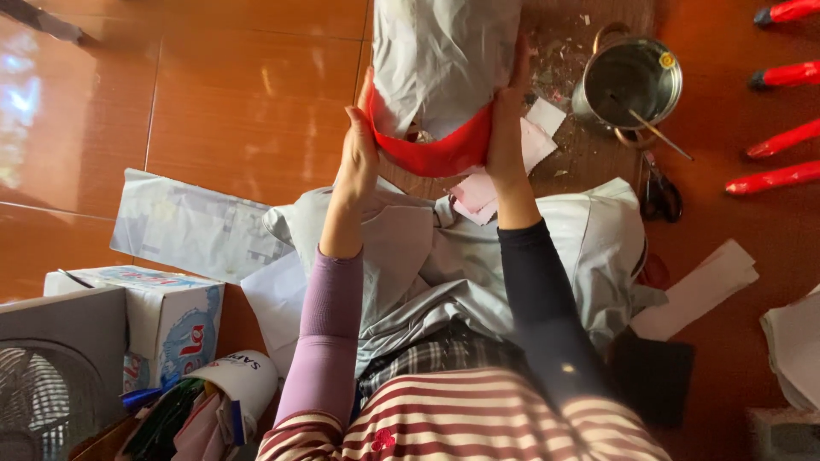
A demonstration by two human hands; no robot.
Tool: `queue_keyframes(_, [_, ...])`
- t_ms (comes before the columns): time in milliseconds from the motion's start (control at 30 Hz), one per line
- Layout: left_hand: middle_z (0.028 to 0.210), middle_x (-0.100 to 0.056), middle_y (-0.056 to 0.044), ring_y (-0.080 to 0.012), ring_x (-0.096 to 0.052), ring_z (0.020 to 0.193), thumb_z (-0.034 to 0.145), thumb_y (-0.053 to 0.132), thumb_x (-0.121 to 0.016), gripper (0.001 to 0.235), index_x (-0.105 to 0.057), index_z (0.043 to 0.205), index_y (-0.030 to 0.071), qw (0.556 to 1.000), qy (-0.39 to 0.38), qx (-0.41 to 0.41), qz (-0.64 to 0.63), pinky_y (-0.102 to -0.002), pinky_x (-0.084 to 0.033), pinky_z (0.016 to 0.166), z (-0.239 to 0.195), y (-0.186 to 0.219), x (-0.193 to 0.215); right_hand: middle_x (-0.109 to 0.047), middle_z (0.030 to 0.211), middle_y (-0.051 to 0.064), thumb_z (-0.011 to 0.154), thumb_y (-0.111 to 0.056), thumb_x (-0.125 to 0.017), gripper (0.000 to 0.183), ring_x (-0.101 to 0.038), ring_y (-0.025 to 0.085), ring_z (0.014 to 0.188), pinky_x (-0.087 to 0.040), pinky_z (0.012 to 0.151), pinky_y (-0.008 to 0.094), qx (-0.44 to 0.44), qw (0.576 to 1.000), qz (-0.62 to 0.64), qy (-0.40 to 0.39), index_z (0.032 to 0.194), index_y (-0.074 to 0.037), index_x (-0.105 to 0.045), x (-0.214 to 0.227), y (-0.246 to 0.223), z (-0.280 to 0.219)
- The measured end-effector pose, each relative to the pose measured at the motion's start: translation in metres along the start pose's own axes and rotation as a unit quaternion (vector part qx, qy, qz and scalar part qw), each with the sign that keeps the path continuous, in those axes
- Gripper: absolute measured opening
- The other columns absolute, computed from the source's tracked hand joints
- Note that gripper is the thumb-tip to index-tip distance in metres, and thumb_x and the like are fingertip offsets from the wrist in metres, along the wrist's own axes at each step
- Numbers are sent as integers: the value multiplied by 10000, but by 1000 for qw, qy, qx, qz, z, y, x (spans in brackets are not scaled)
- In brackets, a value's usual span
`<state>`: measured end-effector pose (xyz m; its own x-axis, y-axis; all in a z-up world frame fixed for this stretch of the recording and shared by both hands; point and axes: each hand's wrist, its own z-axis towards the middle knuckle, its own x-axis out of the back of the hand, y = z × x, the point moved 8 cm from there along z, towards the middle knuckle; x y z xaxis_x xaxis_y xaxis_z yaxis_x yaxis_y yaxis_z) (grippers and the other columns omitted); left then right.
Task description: Applying red paper and glue to a bamboo craft frame to assemble a decorative object.
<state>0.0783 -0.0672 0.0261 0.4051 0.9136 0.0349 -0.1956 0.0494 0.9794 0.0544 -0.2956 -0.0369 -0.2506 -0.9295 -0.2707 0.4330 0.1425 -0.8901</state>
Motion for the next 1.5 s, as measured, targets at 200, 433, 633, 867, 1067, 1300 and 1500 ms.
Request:
queue_keyframes(200, [1691,-325,-163,-244,-289,1583,1113,535,-300,695,-315,1610,49,982,141,12,-123,-356,-216,1281,-28,-61,48,-202,1724,84,1119,-577,-429,760,-279,198,1501,-311,1207,358,-64,998,-14,-8,1673,-169,-107,49,54,-39])
queue_keyframes(433, [809,-689,-53,-140,-624,714,1039,262,-578,294,-686,969,-3,977,45,207,35,-297,-496,617,-95,-166,-50,-673,1045,247,601,-411,-907,613,-634,444,981,-527,762,555,-130,783,-603,-80,1039,-25,-720,80,137,-127])
queue_keyframes(633, [730,-694,-74,-165,-651,634,990,250,-629,296,-726,914,-19,954,-107,217,178,-312,-485,584,-80,-259,-116,-725,1099,145,793,-388,-738,408,-685,347,1038,-556,905,470,-180,858,-472,-95,1083,-102,-737,131,234,-159])
queue_keyframes(867, [701,-667,-21,-89,-568,589,1007,217,-636,258,-713,927,-16,960,-51,262,80,-269,-433,520,-81,-282,-107,-661,1152,257,572,-334,-846,587,-612,469,1048,-500,797,568,-124,791,-593,-92,1064,-30,-739,80,113,-126])
queue_keyframes(1067, [722,-648,-28,-92,-541,592,969,204,-676,224,-678,1006,-16,964,-40,262,28,-261,-427,518,-82,-306,-99,-680,1085,179,802,-178,-752,250,-655,372,1017,-538,846,447,-161,876,-451,-56,1041,-105,-755,116,169,-151])
queue_keyframes(1300, [914,-676,-97,-129,-625,726,994,179,-669,290,-583,1177,-29,973,-22,223,57,-286,-525,623,-81,-321,-101,-696,1031,133,892,-193,-739,211,-667,319,995,-546,879,437,-119,898,-415,-88,1081,-99,-734,89,114,-152])
queue_keyframes(1500, [1041,-683,-127,-164,-665,803,987,188,-647,312,-580,1228,2,956,-9,293,1,-316,-564,655,-80,-333,-99,-707,1002,143,782,-157,-701,273,-663,355,950,-529,770,456,3,808,-580,-104,1044,-113,-759,64,101,-152])
